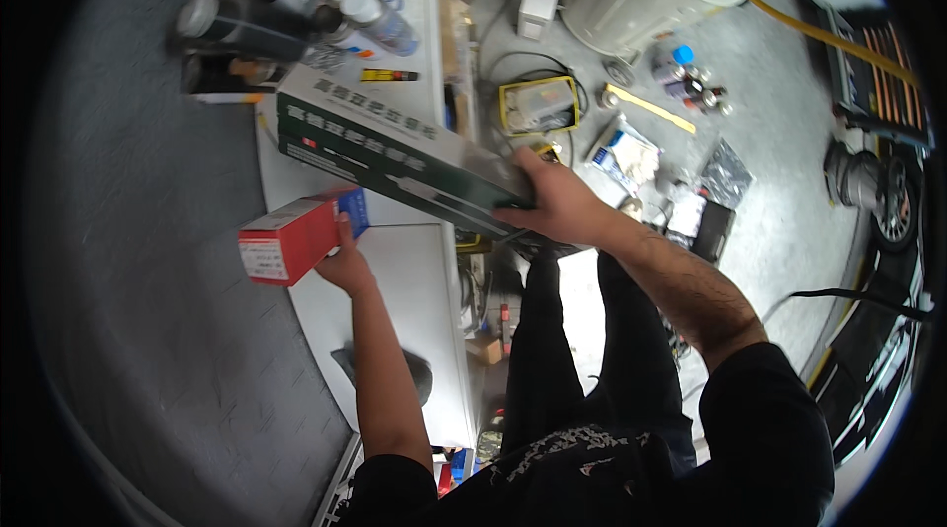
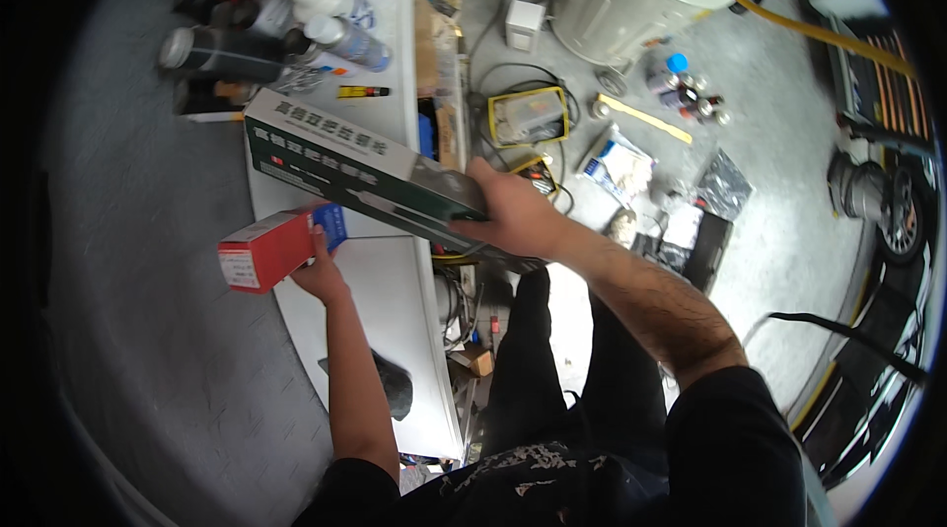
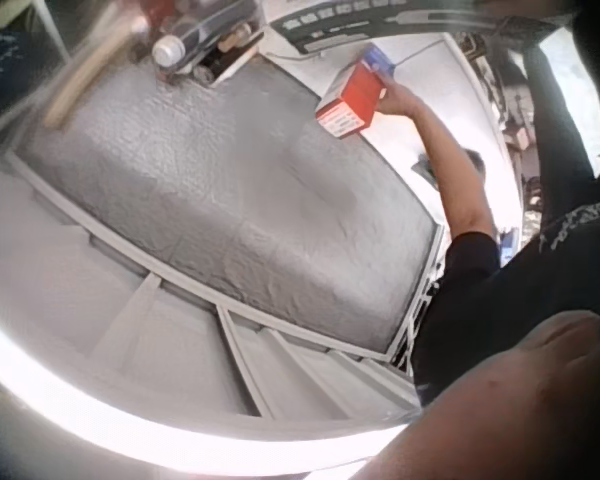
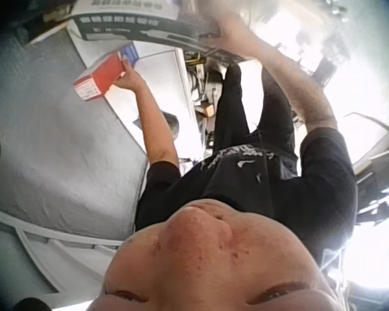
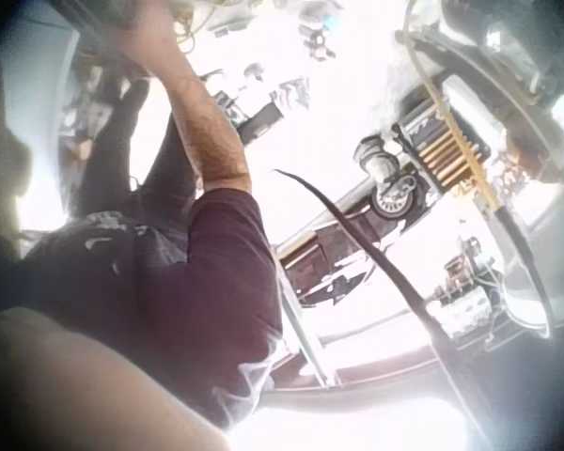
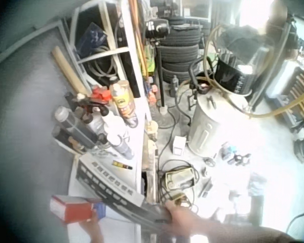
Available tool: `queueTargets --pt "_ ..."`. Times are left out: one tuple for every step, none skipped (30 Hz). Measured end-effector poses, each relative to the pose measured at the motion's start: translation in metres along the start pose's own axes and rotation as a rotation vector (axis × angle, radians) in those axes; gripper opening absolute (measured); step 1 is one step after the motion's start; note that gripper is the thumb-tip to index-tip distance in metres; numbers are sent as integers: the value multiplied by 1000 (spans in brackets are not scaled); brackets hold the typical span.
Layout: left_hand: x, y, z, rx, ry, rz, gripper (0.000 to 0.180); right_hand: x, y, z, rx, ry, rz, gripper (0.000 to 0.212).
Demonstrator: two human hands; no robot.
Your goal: The person moves around a workshop, picks up a small box and a yellow tool, wipes a white surface with a cloth, and then gathers several spray cans and bottles from a shelf to place on the floor. The person also handles a plastic bag and a red box during the process.
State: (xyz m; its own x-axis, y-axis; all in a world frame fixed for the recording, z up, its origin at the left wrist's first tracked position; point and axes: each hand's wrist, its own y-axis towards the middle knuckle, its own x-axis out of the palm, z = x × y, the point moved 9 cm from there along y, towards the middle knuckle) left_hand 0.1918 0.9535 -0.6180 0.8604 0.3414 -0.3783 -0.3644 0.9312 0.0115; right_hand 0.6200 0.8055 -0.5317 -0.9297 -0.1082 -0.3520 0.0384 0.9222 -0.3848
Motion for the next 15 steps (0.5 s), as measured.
queueTargets --pt "0 3 0 51 54 -18 73 -10 -27 17 30 79 -14 59" --pt "2 3 3 125 31 -53 70 -16 -49 38 112 104 -23 61" --pt "1 3 1 131 9 -54 68 -19 -71 64 243 105 -46 63" --pt "3 1 5 189 17 -72 61 -25 -96 82 269 152 -27 64" --pt "5 0 5 172 47 -73 54 -30 -117 103 290 173 3 61" --pt "8 -4 13 211 19 -83 48 -33 -137 130 343 190 16 60" --pt "11 -7 12 125 25 -80 42 -32 -157 161 429 202 32 60" --pt "15 -14 27 185 -37 -86 36 -31 -178 191 472 237 82 61" --pt "17 -20 33 121 -67 -68 31 -30 -201 225 548 266 126 61" --pt "23 -33 56 239 -44 -79 32 -27 -224 260 600 310 170 62" --pt "24 -48 76 308 3 -78 34 -27 -245 294 628 309 244 65" --pt "30 -68 95 370 -10 -122 35 -24 -271 327 671 320 330 67" --pt "37 -92 114 449 -31 -186 37 -22 -294 360 697 336 428 68" --pt "44 -110 121 413 131 -271 42 -19 -314 393 763 278 557 72" --pt "55 -138 125 410 182 -338 42 -16 -340 427 831 214 604 75"
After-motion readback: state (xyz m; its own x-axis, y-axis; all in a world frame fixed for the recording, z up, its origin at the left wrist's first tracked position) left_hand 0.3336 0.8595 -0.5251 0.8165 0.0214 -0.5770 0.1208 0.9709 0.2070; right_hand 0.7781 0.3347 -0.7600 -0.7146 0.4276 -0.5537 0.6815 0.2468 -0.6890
